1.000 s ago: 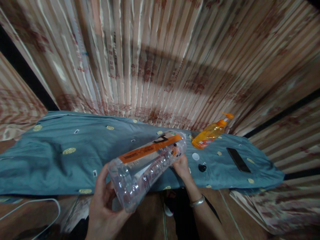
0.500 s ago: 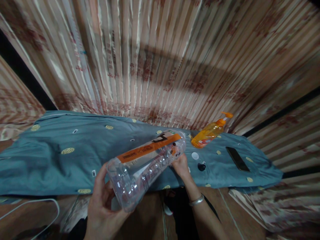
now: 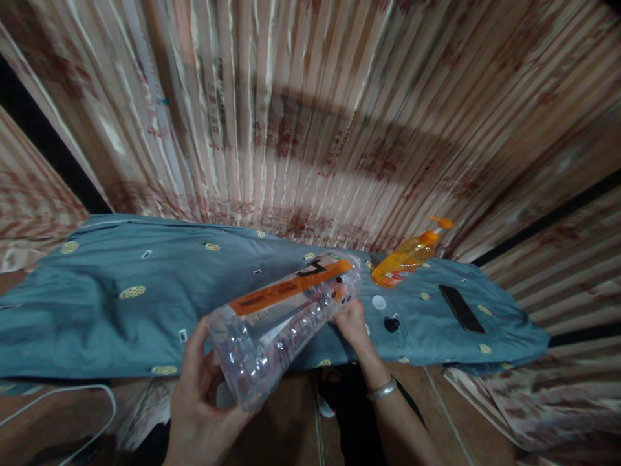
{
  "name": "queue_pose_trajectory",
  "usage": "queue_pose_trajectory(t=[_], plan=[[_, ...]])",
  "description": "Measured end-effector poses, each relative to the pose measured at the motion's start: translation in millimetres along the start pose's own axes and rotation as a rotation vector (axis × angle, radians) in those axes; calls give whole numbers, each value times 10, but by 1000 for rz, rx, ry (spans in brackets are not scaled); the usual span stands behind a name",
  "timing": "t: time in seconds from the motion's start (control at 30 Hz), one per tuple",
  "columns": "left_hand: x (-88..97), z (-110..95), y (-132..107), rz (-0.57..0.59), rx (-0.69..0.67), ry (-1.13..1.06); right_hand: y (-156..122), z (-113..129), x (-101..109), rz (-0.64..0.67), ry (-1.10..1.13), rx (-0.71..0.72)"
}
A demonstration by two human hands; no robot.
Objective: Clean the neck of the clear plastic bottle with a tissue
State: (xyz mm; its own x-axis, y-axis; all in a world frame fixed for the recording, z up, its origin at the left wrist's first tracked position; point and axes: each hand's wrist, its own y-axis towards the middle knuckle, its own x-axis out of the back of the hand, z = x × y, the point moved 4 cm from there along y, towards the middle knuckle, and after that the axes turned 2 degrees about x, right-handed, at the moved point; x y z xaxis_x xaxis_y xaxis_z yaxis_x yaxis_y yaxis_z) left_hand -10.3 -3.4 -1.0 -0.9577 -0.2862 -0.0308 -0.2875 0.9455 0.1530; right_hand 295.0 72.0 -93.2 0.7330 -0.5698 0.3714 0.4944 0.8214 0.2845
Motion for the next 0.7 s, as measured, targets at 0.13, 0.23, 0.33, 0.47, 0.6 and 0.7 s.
queue_pose_trajectory(t=[0.13, 0.23, 0.33, 0.47, 0.6, 0.7], plan=[[-13, -6, -3, -11, 6, -16, 6, 0, 2, 0, -9, -36], [-16, -6, -7, -17, 15, -27, 7, 23, 6, 3, -13, -39], [-14, -6, -6, -12, 18, -21, 5, 27, 12, -4, -18, -52], [-8, -2, 0, 3, 14, -41, 2, 0, 3, 15, -3, -74], [2, 7, 2, 5, 6, -34, -1, -12, 6, 20, -7, -82], [7, 8, 3, -5, 18, -29, -1, 3, 4, 30, 0, -75]])
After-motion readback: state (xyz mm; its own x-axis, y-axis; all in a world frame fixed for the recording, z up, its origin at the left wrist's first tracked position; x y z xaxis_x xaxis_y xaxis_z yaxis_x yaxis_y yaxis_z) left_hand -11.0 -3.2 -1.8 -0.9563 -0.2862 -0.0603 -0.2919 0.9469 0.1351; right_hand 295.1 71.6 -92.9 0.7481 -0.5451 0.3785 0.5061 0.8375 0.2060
